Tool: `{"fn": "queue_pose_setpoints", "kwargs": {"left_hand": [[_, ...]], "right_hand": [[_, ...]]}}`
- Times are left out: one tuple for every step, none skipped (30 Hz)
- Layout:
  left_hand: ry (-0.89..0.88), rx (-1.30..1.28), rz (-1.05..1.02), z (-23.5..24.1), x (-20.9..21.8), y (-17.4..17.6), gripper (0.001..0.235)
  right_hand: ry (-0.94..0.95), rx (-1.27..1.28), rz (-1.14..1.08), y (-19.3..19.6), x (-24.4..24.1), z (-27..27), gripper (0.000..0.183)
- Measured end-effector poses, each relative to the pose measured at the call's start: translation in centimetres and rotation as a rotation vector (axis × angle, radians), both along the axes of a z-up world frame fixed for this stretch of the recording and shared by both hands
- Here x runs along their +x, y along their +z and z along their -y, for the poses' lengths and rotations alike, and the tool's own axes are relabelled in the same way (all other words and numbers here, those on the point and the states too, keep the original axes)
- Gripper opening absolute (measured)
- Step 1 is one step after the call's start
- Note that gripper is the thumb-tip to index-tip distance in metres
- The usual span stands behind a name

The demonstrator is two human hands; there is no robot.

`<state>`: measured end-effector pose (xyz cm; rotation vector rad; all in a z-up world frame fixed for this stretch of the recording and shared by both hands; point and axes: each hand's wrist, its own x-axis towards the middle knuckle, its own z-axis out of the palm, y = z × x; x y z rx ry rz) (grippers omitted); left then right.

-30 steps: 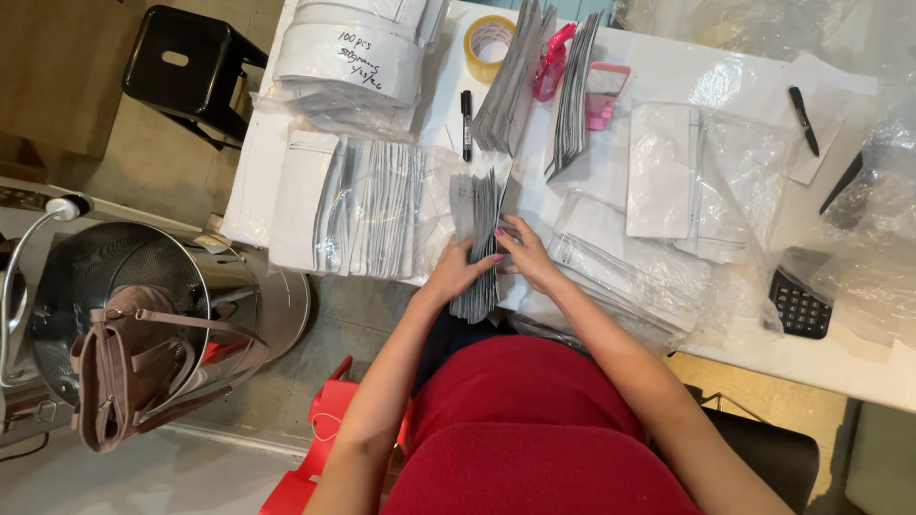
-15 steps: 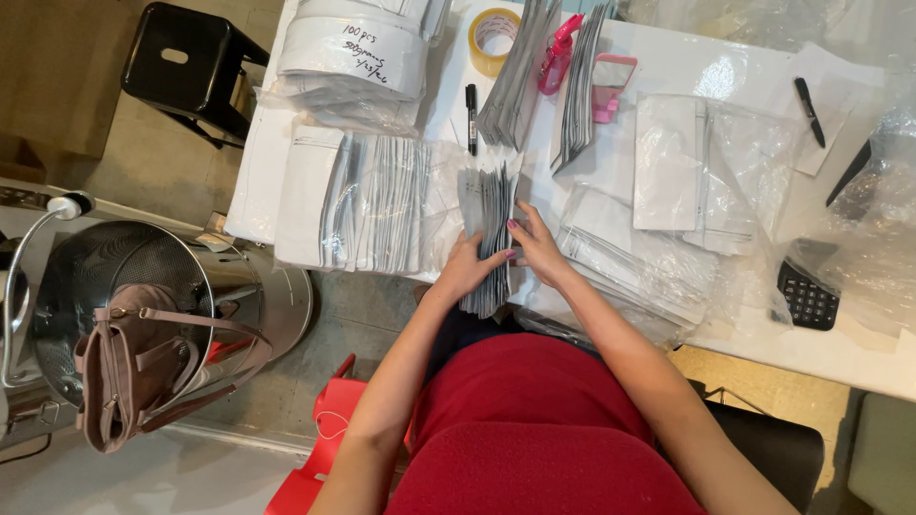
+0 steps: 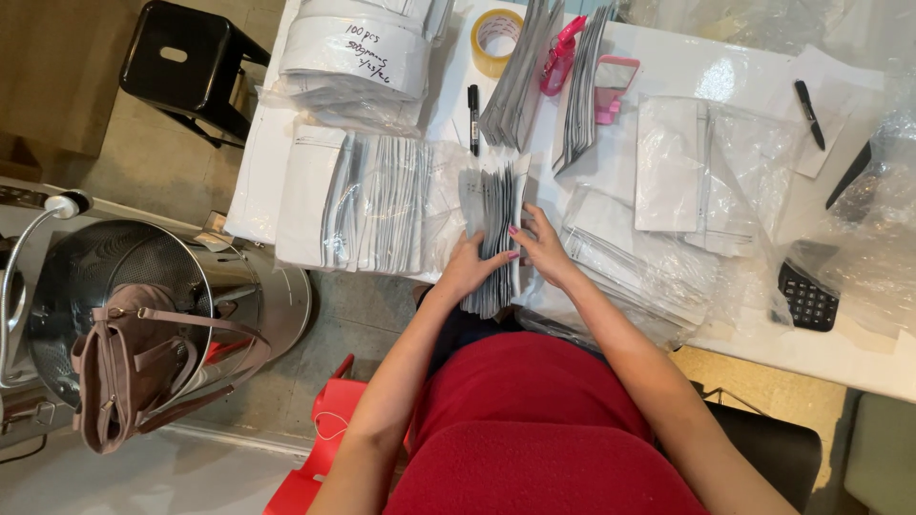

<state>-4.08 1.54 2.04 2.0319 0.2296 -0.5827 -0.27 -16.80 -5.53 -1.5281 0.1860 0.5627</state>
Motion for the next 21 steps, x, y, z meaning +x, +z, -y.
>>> {"fn": "queue_pose_setpoints", "kwargs": {"left_hand": [[0.001, 0.0, -0.001, 0.0, 0.0, -0.3, 0.098], [0.001, 0.006, 0.01, 0.1, 0.0, -0.6, 0.096], [0.001, 0.013, 0.021, 0.1, 0.0, -0.9, 0.094], [0.001, 0.013, 0.022, 0.1, 0.1, -1.1, 0.094], [0.002, 0.009, 0.026, 0.1, 0.2, -1.3, 0.094], [0.003, 0.004, 0.028, 0.2, 0.2, -1.6, 0.095], [0.003, 0.003, 0.027, 0.2, 0.2, -1.4, 0.095], [-0.001, 0.013, 0.021, 0.2, 0.2, -1.1, 0.096], [-0.006, 0.022, 0.014, 0.1, 0.1, -0.8, 0.097], [-0.005, 0.022, 0.013, 0.2, 0.1, -0.8, 0.097], [0.0, 0.018, 0.011, 0.2, 0.0, -0.8, 0.098], [0.005, 0.014, 0.01, 0.3, 0.1, -0.8, 0.098], [0.005, 0.014, 0.011, 0.3, 0.1, -0.5, 0.098], [0.009, 0.009, 0.011, 0.3, 0.0, -0.2, 0.098], [0.012, 0.004, 0.012, 0.3, 0.0, 0.1, 0.098], [0.013, 0.003, 0.012, 0.4, 0.0, -0.1, 0.098], [0.009, 0.008, 0.023, 0.4, 0.1, -0.2, 0.094], [0.005, 0.013, 0.032, 0.4, 0.1, -0.4, 0.089], [0.007, 0.013, 0.032, 0.4, 0.0, -0.6, 0.089], [0.007, 0.027, 0.031, 0.3, 0.0, -0.7, 0.09], [0.007, 0.041, 0.03, 0.3, 0.1, -0.8, 0.092]], "right_hand": [[0.001, 0.0, -0.001, 0.4, -0.1, -0.1, 0.065], [0.007, 0.007, 0.0, 0.7, -0.1, -0.2, 0.062], [0.013, 0.013, 0.0, 1.1, -0.1, -0.3, 0.058], [0.013, 0.014, 0.001, 0.2, 0.1, 0.0, 0.058], [0.013, 0.029, 0.008, -0.8, 0.3, 0.2, 0.056], [0.013, 0.044, 0.013, -1.8, 0.3, 0.5, 0.053], [0.013, 0.044, 0.013, -2.8, 0.3, 0.9, 0.053], [0.002, 0.06, 0.017, -3.7, 0.4, 1.2, 0.052], [-0.009, 0.076, 0.02, -4.6, 0.5, 1.5, 0.052], [-0.008, 0.076, 0.02, -4.5, 0.6, 1.5, 0.052], [0.017, 0.027, 0.082, -4.3, 0.8, 1.5, 0.055], [0.041, -0.021, 0.145, -4.1, 0.9, 1.5, 0.059], [0.041, -0.021, 0.146, -2.7, 0.8, 1.2, 0.059], [0.07, -0.063, 0.183, -1.3, 0.5, 0.8, 0.063], [0.1, -0.105, 0.22, 0.0, 0.3, 0.4, 0.068], [0.101, -0.105, 0.221, 0.6, 0.3, 0.2, 0.068], [0.113, -0.126, 0.228, 1.2, 0.3, 0.0, 0.072], [0.125, -0.148, 0.234, 1.7, 0.3, -0.2, 0.077], [0.128, -0.147, 0.234, 1.8, 0.1, -0.2, 0.077], [0.118, -0.145, 0.209, 1.8, 0.1, -0.1, 0.083], [0.108, -0.143, 0.183, 1.9, 0.0, -0.1, 0.089]]}}
